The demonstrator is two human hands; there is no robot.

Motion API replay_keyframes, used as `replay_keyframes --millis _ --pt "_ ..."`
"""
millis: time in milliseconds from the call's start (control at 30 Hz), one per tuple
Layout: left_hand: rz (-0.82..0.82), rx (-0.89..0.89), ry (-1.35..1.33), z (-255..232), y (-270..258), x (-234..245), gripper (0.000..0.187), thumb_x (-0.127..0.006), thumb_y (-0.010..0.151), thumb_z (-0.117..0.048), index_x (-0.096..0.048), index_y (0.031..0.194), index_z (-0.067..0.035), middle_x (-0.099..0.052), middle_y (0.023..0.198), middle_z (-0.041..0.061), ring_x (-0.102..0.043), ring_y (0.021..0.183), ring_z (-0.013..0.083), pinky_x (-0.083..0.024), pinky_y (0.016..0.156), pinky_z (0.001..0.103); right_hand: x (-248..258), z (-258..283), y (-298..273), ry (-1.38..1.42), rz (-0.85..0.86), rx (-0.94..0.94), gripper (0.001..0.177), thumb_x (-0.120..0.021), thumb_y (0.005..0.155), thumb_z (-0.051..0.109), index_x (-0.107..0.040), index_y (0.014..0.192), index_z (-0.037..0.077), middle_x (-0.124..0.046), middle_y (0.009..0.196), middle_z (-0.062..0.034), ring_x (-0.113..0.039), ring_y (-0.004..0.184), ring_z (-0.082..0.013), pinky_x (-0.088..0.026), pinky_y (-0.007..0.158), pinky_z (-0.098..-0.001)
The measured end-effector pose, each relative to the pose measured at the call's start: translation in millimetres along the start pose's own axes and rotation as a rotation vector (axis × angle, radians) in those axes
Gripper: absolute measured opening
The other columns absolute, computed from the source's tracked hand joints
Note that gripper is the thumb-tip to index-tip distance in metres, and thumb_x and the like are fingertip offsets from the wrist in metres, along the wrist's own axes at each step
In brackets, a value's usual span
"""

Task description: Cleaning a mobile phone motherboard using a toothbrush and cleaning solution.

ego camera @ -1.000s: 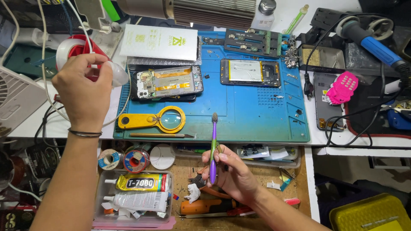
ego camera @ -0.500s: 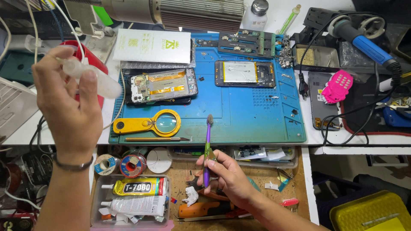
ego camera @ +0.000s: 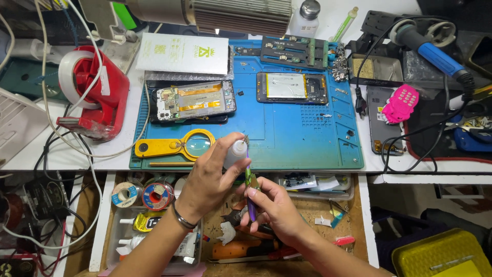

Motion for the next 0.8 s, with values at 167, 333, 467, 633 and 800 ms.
replay_keyframes --millis 167,333,467,633,800 --pt "0.019 0.026 0.054 8 3 11 0.048 -0.067 0.096 -0.035 -0.055 0.131 -0.004 -0.071 0.114 0.013 -0.068 0.094 0.0269 -0.053 0.084 0.036 -2 7 -1 -0.029 -0.021 -0.017 0.028 -0.065 0.094 0.023 -0.066 0.111 0.0 -0.075 0.09 -0.028 -0.072 0.056 -0.0277 -0.056 0.04 -0.0282" --pt "0.044 -0.061 0.202 -31 14 57 0.055 -0.077 0.089 -0.035 -0.061 0.128 -0.001 -0.073 0.107 0.012 -0.068 0.088 0.0251 -0.052 0.078 0.036 -3 14 -5 -0.063 -0.034 -0.034 0.029 -0.064 0.095 0.025 -0.068 0.111 0.001 -0.075 0.09 -0.0269 -0.071 0.056 -0.0247 -0.056 0.041 -0.027" --pt "0.362 0.131 0.787 -14 9 75 0.05 -0.07 0.087 -0.054 -0.06 0.127 -0.027 -0.068 0.103 -0.002 -0.071 0.081 0.0318 -0.057 0.056 0.051 -4 14 -5 -0.071 -0.038 -0.031 0.029 -0.064 0.095 0.023 -0.068 0.112 0.0 -0.075 0.089 -0.0269 -0.071 0.056 -0.025 -0.056 0.04 -0.027" --pt "0.486 0.126 1.072 10 5 79 0.052 -0.074 0.081 -0.058 -0.054 0.122 -0.034 -0.065 0.093 -0.004 -0.072 0.081 0.0294 -0.058 0.056 0.049 -4 14 -7 -0.067 -0.021 -0.032 0.03 -0.063 0.096 0.023 -0.067 0.113 -0.001 -0.074 0.09 -0.0283 -0.072 0.057 -0.025 -0.057 0.041 -0.0273" --pt "0.402 -0.016 1.126 3 21 84 0.05 -0.081 0.076 -0.05 -0.059 0.119 -0.035 -0.058 0.089 -0.002 -0.066 0.077 0.0232 -0.056 0.053 0.044 -4 13 -6 -0.048 -0.03 -0.028 0.029 -0.064 0.095 0.023 -0.068 0.112 0.0 -0.075 0.09 -0.0292 -0.071 0.056 -0.0245 -0.057 0.04 -0.0277"
Point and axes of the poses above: each hand's wrist, its own y-axis towards the middle knuckle, its own x-axis out of the back of the hand, z = x × y, the point moved 2 cm from there along y, towards the middle knuckle
